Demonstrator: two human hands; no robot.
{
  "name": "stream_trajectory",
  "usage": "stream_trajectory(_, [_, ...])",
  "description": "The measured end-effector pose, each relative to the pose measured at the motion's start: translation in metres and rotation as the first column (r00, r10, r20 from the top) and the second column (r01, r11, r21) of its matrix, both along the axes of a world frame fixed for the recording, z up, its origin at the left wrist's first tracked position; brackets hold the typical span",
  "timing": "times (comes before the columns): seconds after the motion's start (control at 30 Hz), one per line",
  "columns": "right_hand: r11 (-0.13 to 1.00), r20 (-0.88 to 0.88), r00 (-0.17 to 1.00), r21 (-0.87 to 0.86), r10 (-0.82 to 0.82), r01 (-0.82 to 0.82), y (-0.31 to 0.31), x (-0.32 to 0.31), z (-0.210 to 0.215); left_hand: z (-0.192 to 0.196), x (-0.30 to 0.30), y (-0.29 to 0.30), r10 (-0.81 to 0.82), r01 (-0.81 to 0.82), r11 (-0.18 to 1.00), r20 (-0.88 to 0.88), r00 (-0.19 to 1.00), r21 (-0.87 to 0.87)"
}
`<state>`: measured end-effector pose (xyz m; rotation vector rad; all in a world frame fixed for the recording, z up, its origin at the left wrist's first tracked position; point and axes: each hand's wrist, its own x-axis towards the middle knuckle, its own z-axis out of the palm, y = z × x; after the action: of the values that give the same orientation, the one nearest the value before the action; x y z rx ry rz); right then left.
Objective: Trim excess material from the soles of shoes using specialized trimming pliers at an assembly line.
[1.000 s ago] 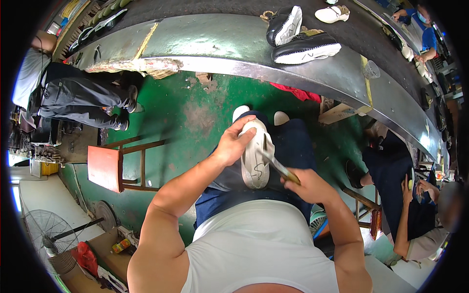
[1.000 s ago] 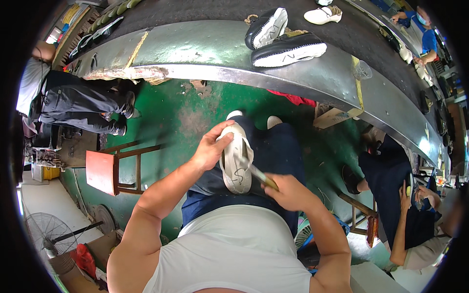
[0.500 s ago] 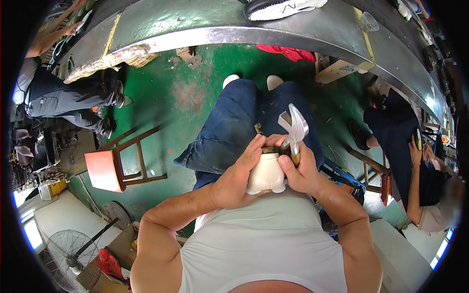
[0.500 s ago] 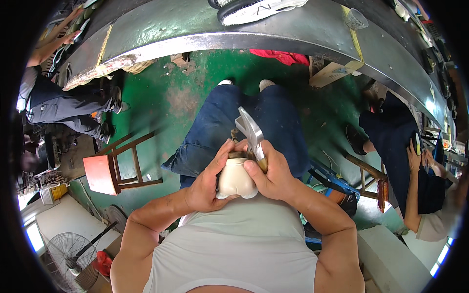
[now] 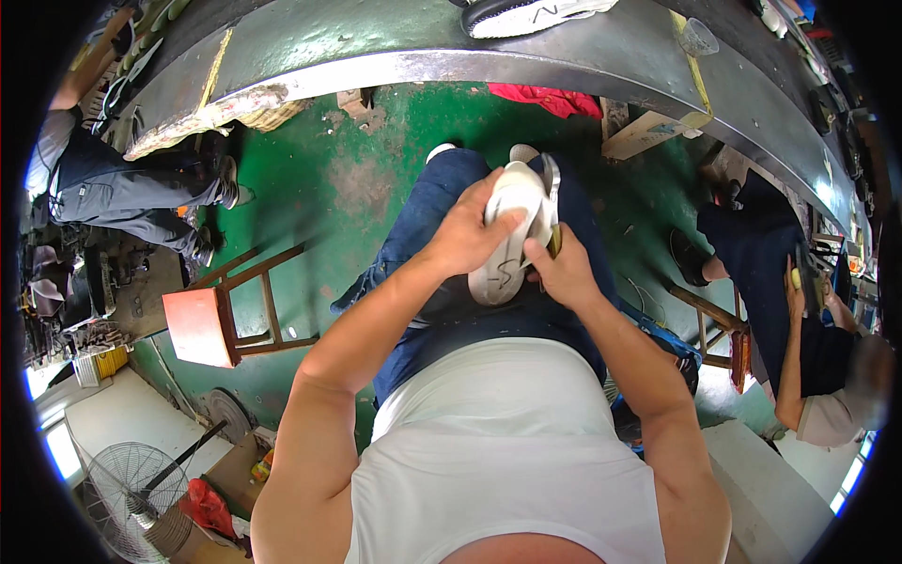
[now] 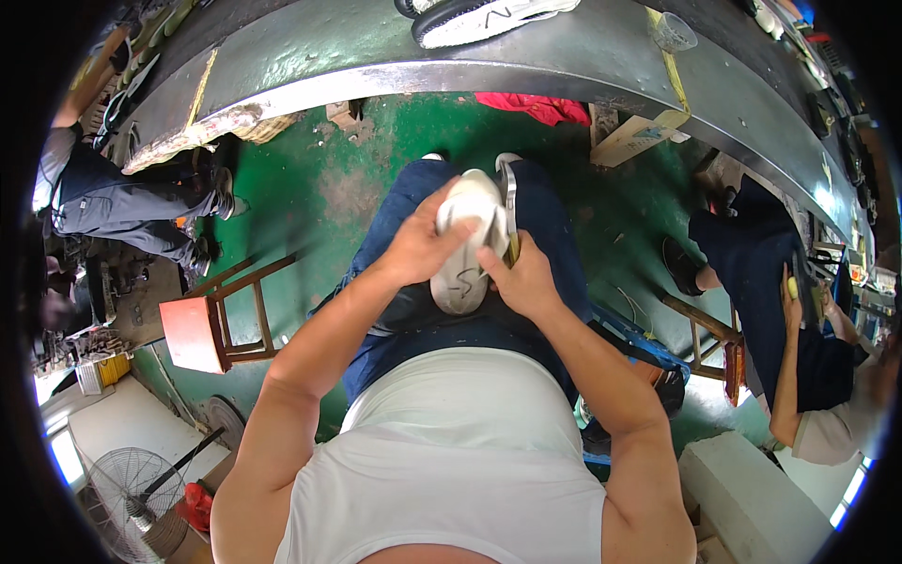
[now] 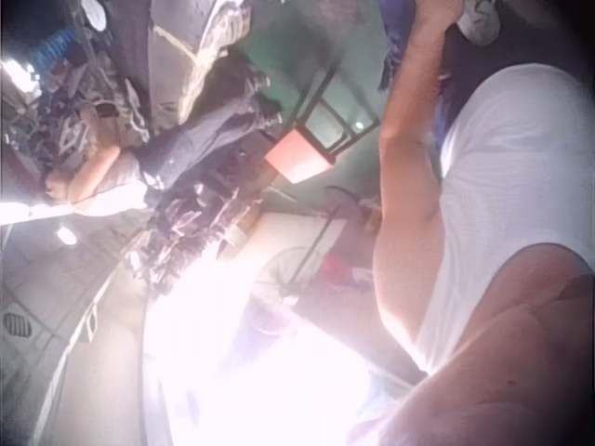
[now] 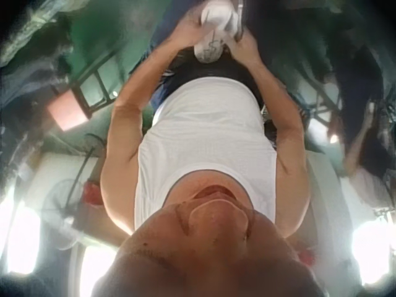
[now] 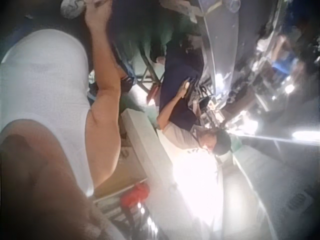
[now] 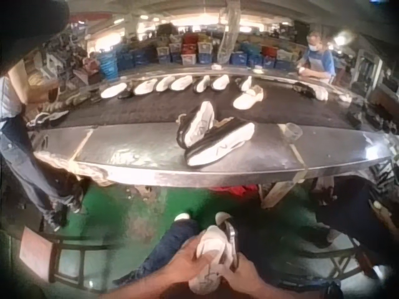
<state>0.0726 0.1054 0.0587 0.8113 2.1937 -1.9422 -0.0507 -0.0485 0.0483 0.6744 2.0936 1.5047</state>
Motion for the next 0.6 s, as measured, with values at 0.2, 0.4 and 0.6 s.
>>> stream_trajectory(0.2, [0.987,0.115,0.983,-0.060,-0.142,0.149,0.007,0.008,-0.028,-0.019,0.008,-0.009,-0.027,0.109,0.960,0.301,0.953,-0.259])
stream_trajectory(0.4, [0.987,0.280,0.951,0.052,0.133,-0.153,0.034,0.004,0.003,-0.003,-0.007,-0.015,-0.219,0.216,0.972,0.665,0.714,0.087])
stream_trajectory(0.6, [0.918,0.254,0.951,0.305,0.177,-0.253,0.061,0.048,0.040,-0.009,0.018,-0.015,-0.330,0.228,0.944,0.650,0.685,0.239])
